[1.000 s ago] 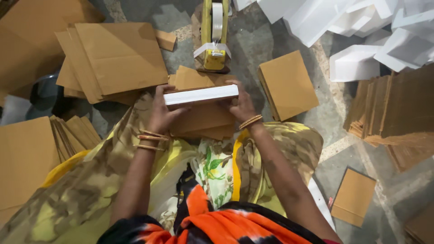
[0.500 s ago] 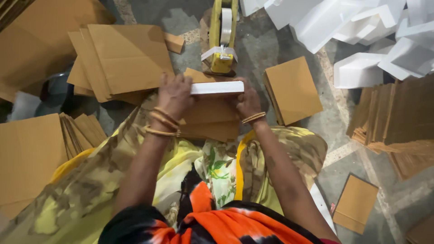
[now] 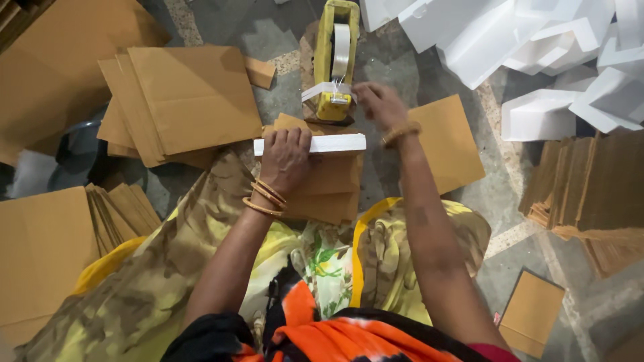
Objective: The person assembles small cardboard boxes by inserting white foam inserts and sealing the flaps with a tape dispenser. The person repeatedly picks up flat cardboard pieces, inserts the foam, folds the flaps, and applies tape to secure the box.
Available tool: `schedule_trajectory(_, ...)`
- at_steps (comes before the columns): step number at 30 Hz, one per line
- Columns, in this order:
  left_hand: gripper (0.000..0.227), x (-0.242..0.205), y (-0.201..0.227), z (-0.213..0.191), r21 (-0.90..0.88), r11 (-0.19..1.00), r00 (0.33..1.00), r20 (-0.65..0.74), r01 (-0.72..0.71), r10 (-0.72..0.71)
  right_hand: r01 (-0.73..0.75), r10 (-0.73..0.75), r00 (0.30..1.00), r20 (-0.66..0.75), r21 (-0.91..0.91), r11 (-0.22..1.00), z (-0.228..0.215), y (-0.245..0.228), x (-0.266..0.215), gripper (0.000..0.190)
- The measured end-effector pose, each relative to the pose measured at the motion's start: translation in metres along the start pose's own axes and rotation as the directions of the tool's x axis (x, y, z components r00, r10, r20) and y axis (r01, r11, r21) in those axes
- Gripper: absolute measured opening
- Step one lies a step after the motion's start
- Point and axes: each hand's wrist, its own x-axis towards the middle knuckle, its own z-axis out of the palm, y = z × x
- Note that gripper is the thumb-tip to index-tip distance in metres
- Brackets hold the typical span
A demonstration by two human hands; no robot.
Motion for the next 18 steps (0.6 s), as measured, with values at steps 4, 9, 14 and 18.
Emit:
schedule_trajectory(4,0.023,-0.002,0.003,-0.006,0.011,1.0,1.0,0.017,-0.003,0.003,-0.054,0.054,0.999,0.005,-0.072,0.996,0.031,-0.038,0.009,0.029)
schedule_trajectory(9,0.022,-0.002,0.001,-0.004,-0.001,1.0,1.0,-0.008,0.002,-0.002,0.3,-0.299,0.953,-0.037,0.009,0.954,0.025,-0.016,-0.073,0.016)
schedule_trajectory(14,0.022,0.004,-0.001,0.002,0.039,0.999,1.0,-0.017,0.022,-0.021,0.064,-0.079,0.996,0.036,0.32,0.945,0.057,0.057,-0.138,0.013)
schedule_trajectory(18,0.024,0.002,-0.001,0.002,0.063,0.998,0.997,-0.072,0.006,-0.001,0.036,-0.031,0.999,-0.02,0.365,0.93,0.066,0.097,-0.119,0.015)
